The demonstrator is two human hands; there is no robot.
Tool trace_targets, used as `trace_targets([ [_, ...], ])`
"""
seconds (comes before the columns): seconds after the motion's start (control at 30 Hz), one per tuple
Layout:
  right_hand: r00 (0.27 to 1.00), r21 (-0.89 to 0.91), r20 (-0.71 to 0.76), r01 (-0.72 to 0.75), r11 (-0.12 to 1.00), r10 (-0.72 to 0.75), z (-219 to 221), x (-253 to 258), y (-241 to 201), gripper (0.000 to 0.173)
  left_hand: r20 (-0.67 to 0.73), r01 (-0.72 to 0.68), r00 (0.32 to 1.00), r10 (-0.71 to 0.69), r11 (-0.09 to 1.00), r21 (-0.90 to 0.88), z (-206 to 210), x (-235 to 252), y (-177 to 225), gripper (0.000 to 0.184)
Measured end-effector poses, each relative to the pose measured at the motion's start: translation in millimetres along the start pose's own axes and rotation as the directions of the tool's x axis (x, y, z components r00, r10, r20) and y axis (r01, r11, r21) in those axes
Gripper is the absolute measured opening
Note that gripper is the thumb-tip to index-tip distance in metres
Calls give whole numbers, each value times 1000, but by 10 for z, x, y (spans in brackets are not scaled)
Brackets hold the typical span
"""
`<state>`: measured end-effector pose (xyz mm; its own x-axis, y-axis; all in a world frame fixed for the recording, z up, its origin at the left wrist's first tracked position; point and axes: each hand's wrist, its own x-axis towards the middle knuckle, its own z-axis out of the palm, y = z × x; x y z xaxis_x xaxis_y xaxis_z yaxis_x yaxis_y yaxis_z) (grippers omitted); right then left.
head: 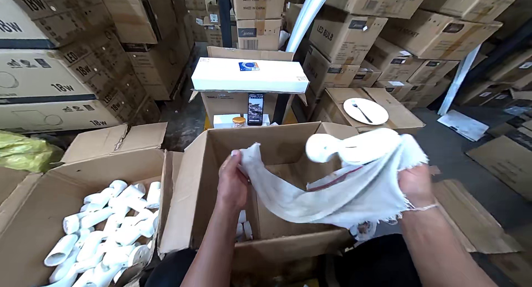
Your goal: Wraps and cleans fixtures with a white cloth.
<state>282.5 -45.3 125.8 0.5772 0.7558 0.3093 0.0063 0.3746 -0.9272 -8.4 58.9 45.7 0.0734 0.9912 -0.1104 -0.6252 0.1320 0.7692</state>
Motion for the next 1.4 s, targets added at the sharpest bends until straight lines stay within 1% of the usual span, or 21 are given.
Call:
trace_targets([
  [0.07,987,24,150,-57,998,53,181,116,139,38,184,-26,983,13,997,71,62,-83,-173,33],
  [0.13,969,71,221,-125,990,106,368,127,423,39,258,-137,962,93,978,160,121,-138,-391,30],
  [0.2,962,143,227,-184,972,149,498,100,753,41,278,-245,946,170,933,265,140,-137,-544,46],
  [0.27,941,231,214,-308,923,261,576,63,958,41,246,-201,962,117,914,353,83,-99,-626,71],
  [0.3,929,234,222,-346,909,296,572,25,1025,39,225,-135,973,51,916,378,40,-100,-648,77],
  [0.33,923,186,235,-350,918,304,550,-18,1071,36,222,-67,975,-22,920,386,0,-110,-667,75],
  [0.43,914,-67,260,-304,950,310,512,-40,1078,28,278,16,950,-144,910,415,-23,-120,-753,42],
  [0.5,902,-123,250,-331,936,352,519,-36,1074,28,276,-82,959,-62,873,481,-1,-113,-887,19],
  [0.53,901,-122,229,-349,929,368,530,-33,1083,28,268,-162,963,18,834,528,11,-104,-960,18],
  [0.6,901,-130,223,-351,927,372,547,-24,1100,27,237,-302,952,193,707,640,26,-66,-1097,25],
  [0.67,880,-184,334,-291,939,338,534,-74,1084,28,159,-324,939,306,626,709,24,-12,-1199,31],
  [0.73,865,-156,428,-217,964,263,543,-183,1096,21,55,-261,945,321,646,717,32,42,-1246,33],
  [0.83,885,-76,431,-156,985,174,574,-267,1127,16,-8,-132,984,179,754,643,44,28,-1176,38],
  [0.9,911,-94,380,-134,987,160,576,-220,1155,17,90,-171,985,149,726,666,25,-52,-1122,52],
  [0.93,920,-137,352,-134,981,175,577,-187,1166,20,178,-245,969,169,674,697,23,-101,-1112,62],
  [1.0,927,-250,317,-121,961,200,583,-168,1196,24,329,-385,923,201,519,763,40,-172,-1126,70],
  [1.07,929,-320,324,-68,945,177,581,-240,1286,26,344,-391,920,186,445,806,57,-207,-1169,77],
  [1.17,934,-377,357,126,918,19,555,-359,1454,24,306,-311,948,87,447,839,45,-247,-1138,78],
  [1.27,925,-428,354,31,903,136,569,-372,1457,24,237,-197,971,-24,478,856,50,-293,-1068,76],
  [1.33,888,-415,410,-20,910,207,593,-415,1430,29,175,-120,984,-32,606,786,27,-287,-1085,78],
  [1.4,812,-297,540,-64,953,223,619,-447,1433,41,159,-88,987,-17,776,624,10,-256,-1098,83],
])
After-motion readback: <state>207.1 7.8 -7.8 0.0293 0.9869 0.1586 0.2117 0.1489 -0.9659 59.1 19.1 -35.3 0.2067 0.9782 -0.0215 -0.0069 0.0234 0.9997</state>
